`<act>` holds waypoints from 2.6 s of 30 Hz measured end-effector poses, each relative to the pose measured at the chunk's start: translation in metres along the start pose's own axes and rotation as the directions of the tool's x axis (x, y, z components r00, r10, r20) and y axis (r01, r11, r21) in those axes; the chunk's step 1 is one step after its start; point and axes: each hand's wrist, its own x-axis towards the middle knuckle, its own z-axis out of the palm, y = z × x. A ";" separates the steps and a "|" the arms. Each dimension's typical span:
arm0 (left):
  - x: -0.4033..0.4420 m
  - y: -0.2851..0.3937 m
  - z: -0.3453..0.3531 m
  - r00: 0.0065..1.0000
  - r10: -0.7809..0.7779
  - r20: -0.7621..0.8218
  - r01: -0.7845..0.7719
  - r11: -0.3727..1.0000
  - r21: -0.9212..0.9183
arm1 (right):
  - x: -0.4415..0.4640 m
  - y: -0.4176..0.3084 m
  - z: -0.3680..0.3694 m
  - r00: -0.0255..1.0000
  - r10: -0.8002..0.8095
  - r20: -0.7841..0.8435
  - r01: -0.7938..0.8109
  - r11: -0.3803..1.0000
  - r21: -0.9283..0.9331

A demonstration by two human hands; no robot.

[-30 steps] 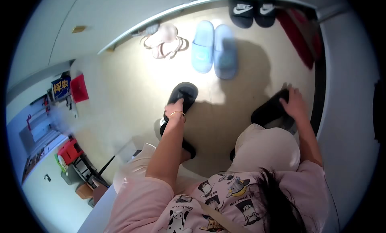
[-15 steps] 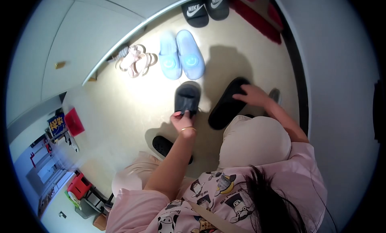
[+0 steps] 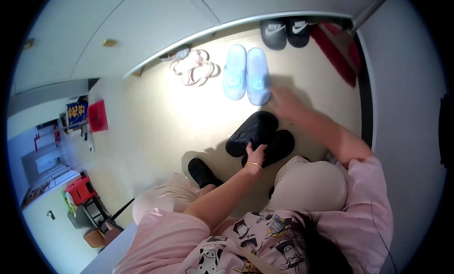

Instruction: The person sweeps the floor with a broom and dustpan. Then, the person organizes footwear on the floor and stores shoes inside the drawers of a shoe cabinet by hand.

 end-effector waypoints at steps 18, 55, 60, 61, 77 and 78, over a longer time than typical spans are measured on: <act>-0.013 0.085 -0.036 0.832 0.554 0.034 -0.538 0.789 0.296 | 0.069 0.006 -0.075 0.995 0.094 0.043 -0.090 0.992 -0.092; 0.091 0.355 0.037 -0.359 0.841 0.405 -0.659 -0.536 0.529 | -0.022 0.149 -0.018 0.914 0.061 -0.400 -0.198 0.929 -0.311; 0.135 0.374 -0.043 -0.019 0.999 -0.034 -0.324 0.026 0.946 | -0.023 0.155 -0.014 0.918 0.070 -0.389 -0.204 0.927 -0.316; 0.139 0.384 -0.053 0.041 0.993 -0.107 -0.267 0.115 0.957 | -0.023 0.152 -0.015 0.919 0.067 -0.389 -0.202 0.926 -0.318; 0.135 0.402 -0.114 0.819 0.565 0.100 -0.151 0.044 0.987 | -0.020 0.149 -0.019 0.931 0.097 -0.352 -0.220 0.918 -0.331; 0.161 0.382 -0.127 0.824 0.540 0.172 -0.191 -0.022 0.981 | -0.019 0.148 -0.020 0.930 0.093 -0.356 -0.220 0.916 -0.335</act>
